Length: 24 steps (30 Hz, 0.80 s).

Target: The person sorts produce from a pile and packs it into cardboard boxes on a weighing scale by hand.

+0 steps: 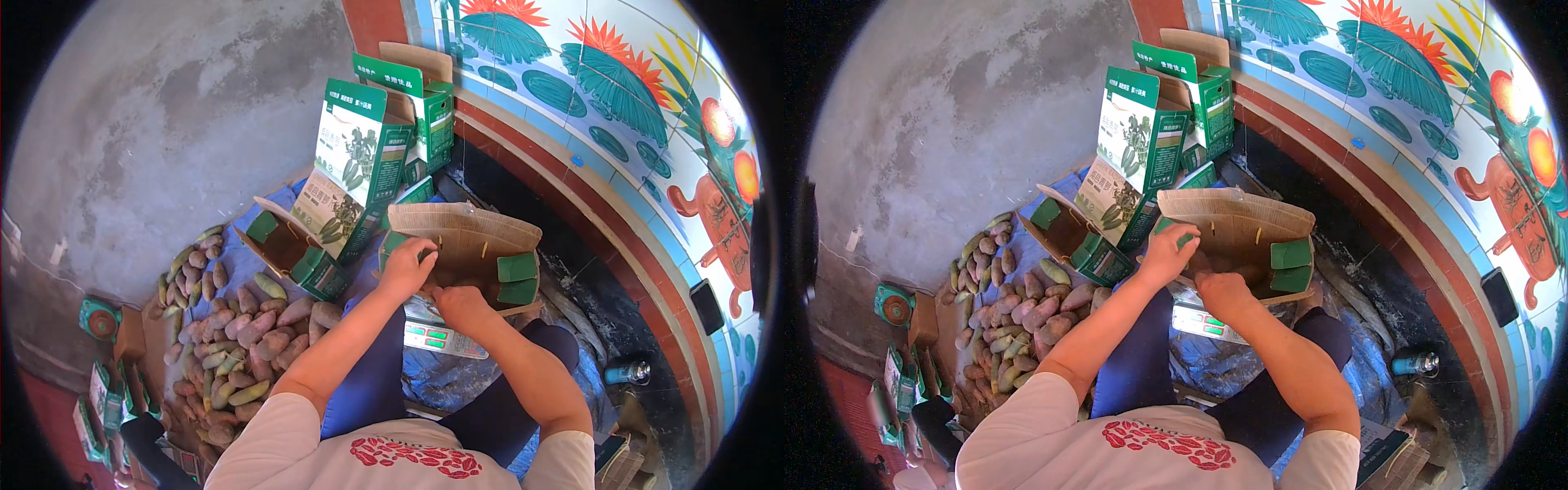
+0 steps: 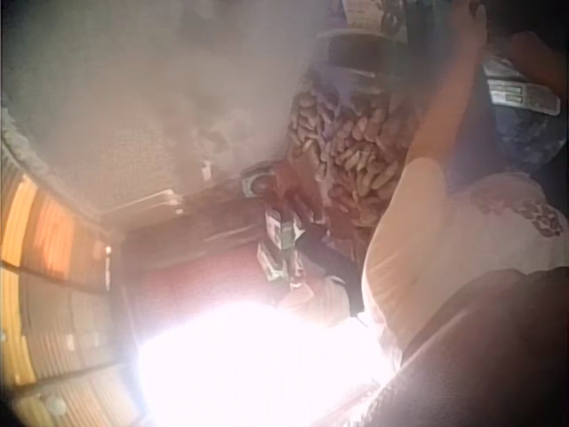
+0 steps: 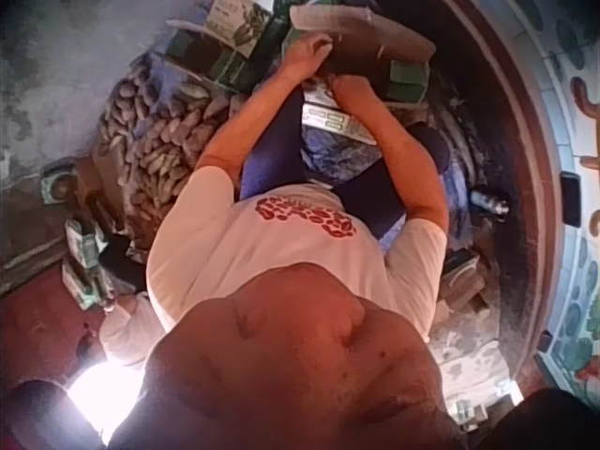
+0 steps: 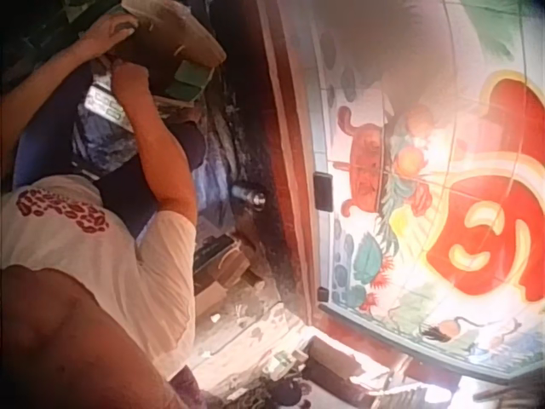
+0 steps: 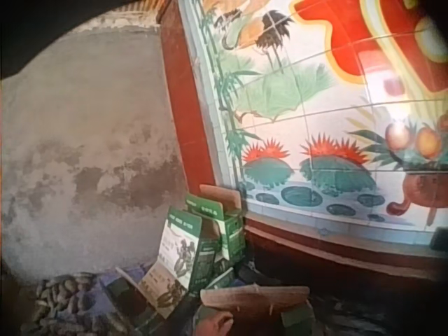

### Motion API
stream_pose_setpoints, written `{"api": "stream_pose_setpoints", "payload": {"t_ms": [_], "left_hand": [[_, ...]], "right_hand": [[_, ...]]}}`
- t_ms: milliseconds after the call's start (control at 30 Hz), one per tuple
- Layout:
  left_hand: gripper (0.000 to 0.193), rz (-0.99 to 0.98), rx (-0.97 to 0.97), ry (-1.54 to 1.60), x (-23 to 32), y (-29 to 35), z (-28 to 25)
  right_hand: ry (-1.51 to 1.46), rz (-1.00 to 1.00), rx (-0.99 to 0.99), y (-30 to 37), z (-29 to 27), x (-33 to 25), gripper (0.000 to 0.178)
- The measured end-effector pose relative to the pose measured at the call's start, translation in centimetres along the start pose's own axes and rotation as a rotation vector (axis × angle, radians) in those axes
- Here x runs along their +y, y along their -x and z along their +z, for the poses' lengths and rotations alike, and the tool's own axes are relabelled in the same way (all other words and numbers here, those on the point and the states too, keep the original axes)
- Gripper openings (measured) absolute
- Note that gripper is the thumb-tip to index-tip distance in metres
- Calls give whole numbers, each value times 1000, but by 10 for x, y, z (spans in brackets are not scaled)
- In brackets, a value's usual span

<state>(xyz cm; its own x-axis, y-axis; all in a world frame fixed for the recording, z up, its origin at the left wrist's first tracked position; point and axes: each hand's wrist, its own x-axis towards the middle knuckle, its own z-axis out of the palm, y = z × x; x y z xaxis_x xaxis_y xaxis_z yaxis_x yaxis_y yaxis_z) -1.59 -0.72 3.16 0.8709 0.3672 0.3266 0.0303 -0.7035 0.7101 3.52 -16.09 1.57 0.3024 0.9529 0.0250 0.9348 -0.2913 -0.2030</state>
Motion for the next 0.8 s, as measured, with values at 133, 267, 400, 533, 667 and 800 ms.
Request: {"api": "stream_pose_setpoints", "payload": {"t_ms": [133,267,400,533,667,800], "left_hand": [[16,32,96,57,-5,-2,0],[16,68,147,64,-1,-1,1],[15,57,180,84,4,-1,0],[14,51,216,93,3,-1,0],[13,75,269,105,1,-2,2],[12,106,286,108,1,-3,6]], "right_hand": [[-14,10,-48,-1,-4,-1,12],[-15,17,-70,-1,-7,-1,14],[3,22,-84,1,-8,-2,14],[20,34,-74,1,-4,0,15],[31,37,-59,0,-4,0,17],[13,-6,-60,1,-10,1,20]]}}
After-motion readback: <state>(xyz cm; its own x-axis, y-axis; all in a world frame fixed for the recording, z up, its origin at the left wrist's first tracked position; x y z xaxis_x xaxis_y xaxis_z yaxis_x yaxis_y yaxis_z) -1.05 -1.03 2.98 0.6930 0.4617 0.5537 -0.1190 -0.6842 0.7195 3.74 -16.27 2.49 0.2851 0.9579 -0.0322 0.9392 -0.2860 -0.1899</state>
